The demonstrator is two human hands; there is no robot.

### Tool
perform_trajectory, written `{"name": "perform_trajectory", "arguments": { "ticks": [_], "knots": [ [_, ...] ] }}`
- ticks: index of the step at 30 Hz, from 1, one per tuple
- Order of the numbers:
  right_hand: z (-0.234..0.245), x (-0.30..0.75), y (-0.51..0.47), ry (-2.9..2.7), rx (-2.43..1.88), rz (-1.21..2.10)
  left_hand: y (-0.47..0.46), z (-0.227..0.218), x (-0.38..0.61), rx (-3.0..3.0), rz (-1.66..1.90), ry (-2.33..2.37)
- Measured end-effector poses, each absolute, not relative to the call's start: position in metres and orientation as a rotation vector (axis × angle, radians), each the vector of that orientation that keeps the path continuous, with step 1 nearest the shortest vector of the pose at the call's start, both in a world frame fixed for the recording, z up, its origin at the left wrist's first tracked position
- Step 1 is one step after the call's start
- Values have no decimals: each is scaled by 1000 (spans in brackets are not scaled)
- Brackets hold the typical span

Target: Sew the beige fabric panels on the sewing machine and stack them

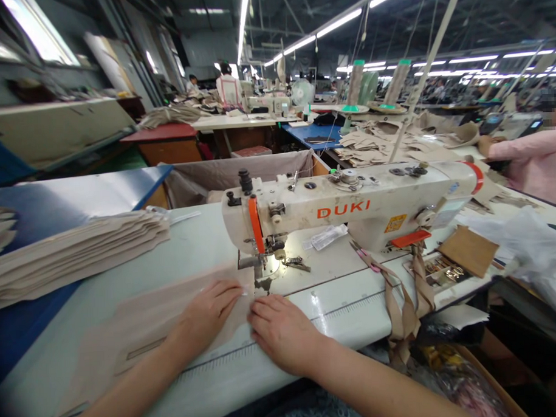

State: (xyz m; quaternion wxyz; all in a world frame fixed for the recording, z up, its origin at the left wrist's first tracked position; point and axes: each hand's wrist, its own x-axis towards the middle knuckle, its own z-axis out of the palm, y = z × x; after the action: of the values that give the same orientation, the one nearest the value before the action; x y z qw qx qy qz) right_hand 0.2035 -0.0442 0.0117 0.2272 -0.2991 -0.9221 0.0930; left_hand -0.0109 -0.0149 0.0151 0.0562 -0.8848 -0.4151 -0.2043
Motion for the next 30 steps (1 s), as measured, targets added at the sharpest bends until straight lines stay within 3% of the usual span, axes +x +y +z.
{"name": "perform_trajectory", "arguments": {
  "ticks": [11,30],
  "knots": [
    [15,204,-45,-2519,-816,264,-9,17,-3,-2689,-340,-1105],
    [16,204,-45,-2518,-814,288,-16,11,-2,-2652,-434,-1165]
  ]
}}
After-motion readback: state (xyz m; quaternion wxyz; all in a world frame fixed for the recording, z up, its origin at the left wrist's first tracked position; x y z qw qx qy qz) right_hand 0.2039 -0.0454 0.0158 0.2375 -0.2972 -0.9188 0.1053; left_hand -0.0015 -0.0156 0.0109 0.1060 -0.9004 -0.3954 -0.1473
